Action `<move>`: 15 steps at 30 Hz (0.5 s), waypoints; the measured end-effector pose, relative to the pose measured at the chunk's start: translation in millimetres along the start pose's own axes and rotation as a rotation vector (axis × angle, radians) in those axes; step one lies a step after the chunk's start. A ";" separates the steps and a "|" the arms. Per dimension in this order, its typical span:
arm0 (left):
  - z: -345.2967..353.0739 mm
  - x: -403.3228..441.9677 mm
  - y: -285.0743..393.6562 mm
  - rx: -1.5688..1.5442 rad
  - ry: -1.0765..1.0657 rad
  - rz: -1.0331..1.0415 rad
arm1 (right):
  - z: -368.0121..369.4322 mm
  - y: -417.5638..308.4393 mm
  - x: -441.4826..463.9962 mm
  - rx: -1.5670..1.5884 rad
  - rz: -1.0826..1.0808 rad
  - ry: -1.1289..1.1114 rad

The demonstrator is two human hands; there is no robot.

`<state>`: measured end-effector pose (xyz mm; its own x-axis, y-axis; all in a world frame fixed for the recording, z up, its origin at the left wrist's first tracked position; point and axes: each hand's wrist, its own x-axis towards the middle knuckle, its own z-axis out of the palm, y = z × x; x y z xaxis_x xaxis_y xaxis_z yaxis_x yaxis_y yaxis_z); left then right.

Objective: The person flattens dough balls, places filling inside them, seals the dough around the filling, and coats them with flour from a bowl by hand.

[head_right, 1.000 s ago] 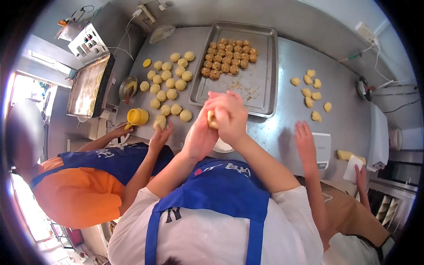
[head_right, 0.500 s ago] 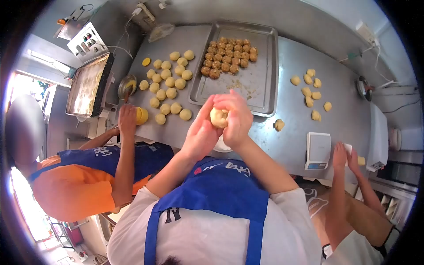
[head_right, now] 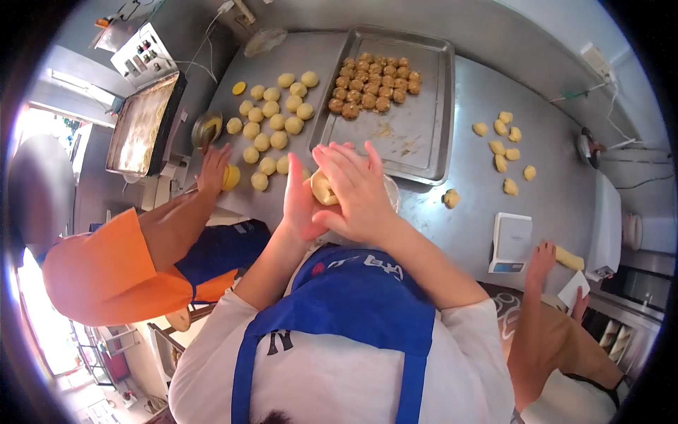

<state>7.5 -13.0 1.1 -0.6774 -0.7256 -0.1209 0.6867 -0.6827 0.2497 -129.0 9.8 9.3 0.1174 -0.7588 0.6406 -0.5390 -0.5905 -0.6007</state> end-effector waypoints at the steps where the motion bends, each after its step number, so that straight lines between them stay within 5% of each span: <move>1: -12.5 0.2 2.4 0.006 0.068 -0.036 | -1.7 4.7 -1.7 -0.084 -0.038 -0.092; 2: -12.4 1.8 -0.3 0.006 0.071 -0.030 | -1.9 11.5 -0.4 -0.170 -0.083 -0.180; 4: -11.3 4.5 -13.6 0.088 0.418 0.101 | 12.0 29.4 -10.2 -0.213 -0.153 -0.185; 7: -26.4 2.2 -5.7 0.019 0.362 0.064 | 26.2 43.0 -16.8 -0.170 -0.288 -0.182; 10: -42.8 -5.3 4.7 -0.016 0.371 0.001 | 37.4 38.7 -18.0 -0.026 -0.144 -0.217; 12: -65.8 -8.2 8.9 -0.052 0.376 -0.043 | 52.1 38.3 -26.8 0.141 0.196 -0.283; 15: -148.3 -21.2 0.4 0.028 0.515 -0.013 | 73.9 63.8 -52.9 0.026 0.091 -0.595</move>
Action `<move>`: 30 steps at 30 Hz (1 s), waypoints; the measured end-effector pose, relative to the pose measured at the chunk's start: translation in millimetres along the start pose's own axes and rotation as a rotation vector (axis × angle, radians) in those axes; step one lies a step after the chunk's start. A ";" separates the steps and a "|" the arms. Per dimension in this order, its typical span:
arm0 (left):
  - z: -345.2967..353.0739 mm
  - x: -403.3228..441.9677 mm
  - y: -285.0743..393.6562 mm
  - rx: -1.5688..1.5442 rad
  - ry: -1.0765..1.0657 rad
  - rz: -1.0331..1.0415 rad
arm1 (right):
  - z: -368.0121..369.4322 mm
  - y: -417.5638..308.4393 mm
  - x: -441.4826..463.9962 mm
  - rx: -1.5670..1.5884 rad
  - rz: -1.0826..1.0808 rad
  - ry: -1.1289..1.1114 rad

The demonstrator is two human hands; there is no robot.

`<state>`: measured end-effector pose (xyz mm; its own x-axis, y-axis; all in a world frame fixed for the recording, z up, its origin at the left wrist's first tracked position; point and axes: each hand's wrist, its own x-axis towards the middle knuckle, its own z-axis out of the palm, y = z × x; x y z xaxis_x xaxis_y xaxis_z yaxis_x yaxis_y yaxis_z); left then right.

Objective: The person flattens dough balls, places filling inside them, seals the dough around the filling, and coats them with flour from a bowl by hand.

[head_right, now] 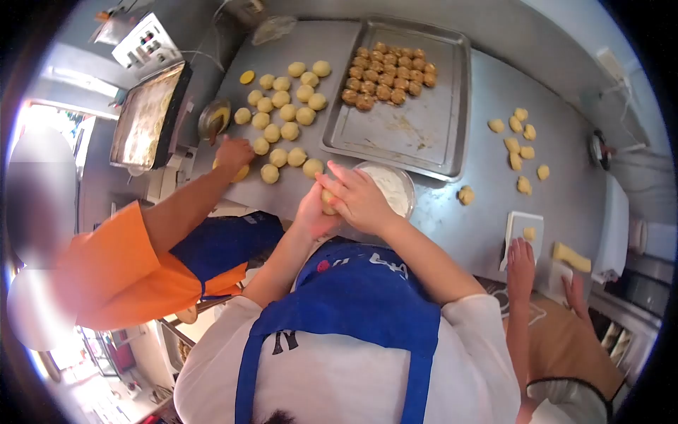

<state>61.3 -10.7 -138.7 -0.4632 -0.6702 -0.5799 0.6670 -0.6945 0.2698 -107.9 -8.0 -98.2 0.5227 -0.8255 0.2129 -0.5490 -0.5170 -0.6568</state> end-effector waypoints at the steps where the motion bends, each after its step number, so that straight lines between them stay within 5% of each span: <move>1: -59.7 19.4 8.4 -0.012 -0.180 -0.010 | 11.7 8.1 -11.8 -0.005 0.025 0.013; 2: -91.2 29.7 22.0 -0.025 -0.365 -0.018 | 22.8 16.1 -24.5 -0.136 0.107 0.019; 4: -105.8 22.2 39.8 0.092 0.252 0.392 | 27.9 30.3 -50.6 -0.368 0.182 0.045; 6: -139.3 18.8 59.6 0.436 0.330 0.654 | 19.2 49.6 -87.8 -0.392 0.138 0.007; 9: -94.3 -5.5 62.1 0.248 0.634 0.412 | 18.8 61.2 -124.1 -0.386 0.081 -0.123; 11: -85.9 0.5 43.3 0.308 0.519 0.422 | 19.4 64.9 -133.0 -0.365 0.082 -0.197; 13: -61.8 9.5 12.9 0.362 0.409 0.428 | 24.8 55.2 -116.6 -0.350 0.017 0.017; 17: 21.9 23.2 -19.3 -0.183 -0.208 -0.429 | 3.8 6.9 -80.8 -0.233 -0.100 0.256; 20: 53.8 22.7 -28.2 -0.214 -0.293 -0.459 | -22.6 19.4 -87.5 -0.131 -0.166 0.410; 26: 28.0 15.1 -13.4 -0.129 -0.068 -0.229 | -48.1 134.5 -199.0 -0.863 0.554 0.449; 30: 5.0 6.7 -9.9 -0.166 0.073 -0.213 | -17.4 159.7 -214.4 -0.570 0.540 0.429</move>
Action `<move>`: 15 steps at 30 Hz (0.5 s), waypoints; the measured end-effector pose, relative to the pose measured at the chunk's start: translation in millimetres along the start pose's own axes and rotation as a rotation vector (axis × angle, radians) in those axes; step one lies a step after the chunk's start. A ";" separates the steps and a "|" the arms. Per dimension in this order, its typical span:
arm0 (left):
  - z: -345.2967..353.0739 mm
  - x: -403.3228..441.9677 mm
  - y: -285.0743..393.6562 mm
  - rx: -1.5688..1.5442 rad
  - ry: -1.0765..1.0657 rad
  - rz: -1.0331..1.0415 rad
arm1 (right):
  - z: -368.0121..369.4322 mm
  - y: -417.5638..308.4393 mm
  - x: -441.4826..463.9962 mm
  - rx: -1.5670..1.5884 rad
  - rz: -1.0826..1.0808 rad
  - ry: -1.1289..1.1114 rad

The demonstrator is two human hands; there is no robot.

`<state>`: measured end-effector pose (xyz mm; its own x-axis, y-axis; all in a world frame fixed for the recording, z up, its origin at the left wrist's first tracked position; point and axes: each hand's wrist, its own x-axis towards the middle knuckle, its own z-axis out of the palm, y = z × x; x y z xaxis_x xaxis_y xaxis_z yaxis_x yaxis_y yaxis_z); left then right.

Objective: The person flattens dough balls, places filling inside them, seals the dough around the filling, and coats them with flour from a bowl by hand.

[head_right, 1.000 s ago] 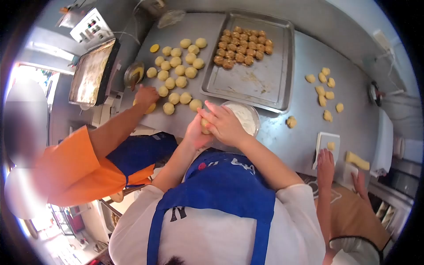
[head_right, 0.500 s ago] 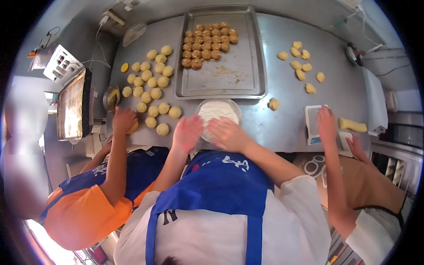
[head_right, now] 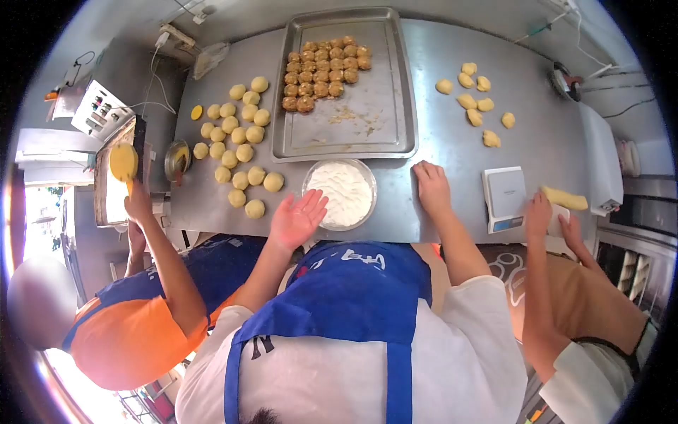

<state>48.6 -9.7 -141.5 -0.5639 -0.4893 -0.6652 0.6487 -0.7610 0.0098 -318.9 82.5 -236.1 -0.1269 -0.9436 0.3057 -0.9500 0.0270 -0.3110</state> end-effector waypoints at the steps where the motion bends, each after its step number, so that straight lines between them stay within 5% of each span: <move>1: -1.9 -2.6 -1.3 -0.009 -0.015 -0.016 | 0.8 -5.7 -1.4 0.007 -0.003 0.000; 5: 4.6 -8.4 -7.8 0.033 -0.044 0.018 | 7.1 -17.6 -4.8 0.112 0.162 0.144; 7: 1.2 -8.2 -8.2 0.027 -0.043 0.036 | 1.4 -35.7 1.9 0.379 0.587 0.156; 8: 0.7 -7.4 -7.3 0.029 -0.045 0.049 | -2.2 -52.7 7.5 0.518 0.591 0.169; 11: -7.7 -4.5 -4.9 0.035 0.009 0.066 | -12.6 -107.3 29.4 0.538 0.127 0.058; 15: -11.2 -8.3 -0.2 0.048 0.062 0.089 | 13.4 -121.0 46.7 0.353 -0.221 -0.011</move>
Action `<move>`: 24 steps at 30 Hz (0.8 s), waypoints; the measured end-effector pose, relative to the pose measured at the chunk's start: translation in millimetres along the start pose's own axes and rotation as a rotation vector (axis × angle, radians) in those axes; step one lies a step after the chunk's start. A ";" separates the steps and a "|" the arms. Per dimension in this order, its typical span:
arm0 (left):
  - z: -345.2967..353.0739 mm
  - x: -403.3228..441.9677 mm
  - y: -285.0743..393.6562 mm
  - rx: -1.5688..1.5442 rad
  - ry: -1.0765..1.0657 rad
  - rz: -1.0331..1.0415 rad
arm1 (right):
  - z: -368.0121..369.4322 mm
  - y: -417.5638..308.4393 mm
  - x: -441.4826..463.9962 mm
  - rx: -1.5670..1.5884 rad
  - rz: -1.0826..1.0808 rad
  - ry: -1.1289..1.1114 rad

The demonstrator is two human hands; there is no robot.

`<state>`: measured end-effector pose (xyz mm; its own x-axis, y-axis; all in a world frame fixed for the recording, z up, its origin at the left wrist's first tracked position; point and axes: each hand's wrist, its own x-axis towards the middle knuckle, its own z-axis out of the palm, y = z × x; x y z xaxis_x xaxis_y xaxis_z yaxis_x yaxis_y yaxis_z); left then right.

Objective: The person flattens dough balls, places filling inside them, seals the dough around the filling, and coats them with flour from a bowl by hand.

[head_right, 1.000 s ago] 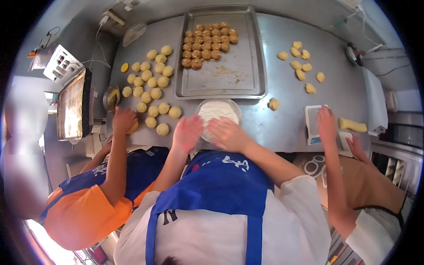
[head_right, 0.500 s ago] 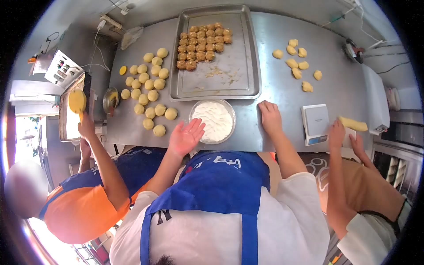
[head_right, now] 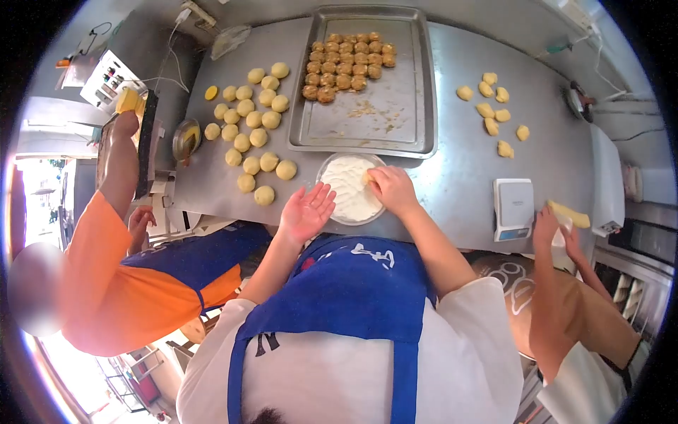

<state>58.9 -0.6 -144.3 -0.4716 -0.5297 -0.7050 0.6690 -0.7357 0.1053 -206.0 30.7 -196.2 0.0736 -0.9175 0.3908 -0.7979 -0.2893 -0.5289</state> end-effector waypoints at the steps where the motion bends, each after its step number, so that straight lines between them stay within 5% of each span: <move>1: -0.5 -2.1 3.0 -0.003 -0.023 -0.012 | 3.1 1.3 1.8 -0.016 -0.022 -0.042; 6: 11.7 -4.5 5.6 0.071 -0.012 -0.005 | -17.5 -55.1 16.6 0.140 0.176 0.028; 8: 21.3 4.2 1.7 0.090 -0.224 -0.155 | -29.4 -92.1 29.6 0.406 0.131 0.052; 10: 54.9 11.9 -11.0 0.204 -0.235 -0.073 | -35.9 -105.8 43.0 0.353 0.020 -0.033; 13: 71.2 -0.7 -10.9 0.356 -0.284 -0.002 | -56.2 -117.2 75.9 0.162 -0.341 0.161; 16: 101.5 -36.6 -10.4 0.530 -0.399 -0.025 | -69.4 -138.3 89.7 0.215 -0.188 0.300; 19: 110.8 -50.9 -19.8 0.349 -0.401 -0.150 | -64.8 -163.8 82.5 0.265 -0.200 0.319; 24: 114.1 -35.7 -10.4 0.438 -0.497 0.058 | -57.3 -166.3 97.6 0.280 -0.092 0.305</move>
<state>3.3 -22.2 -40.3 -0.7209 -0.6278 -0.2935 0.4551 -0.7482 0.4827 -100.4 4.9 -27.0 -0.0765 -0.7738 0.6288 -0.5997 -0.4681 -0.6490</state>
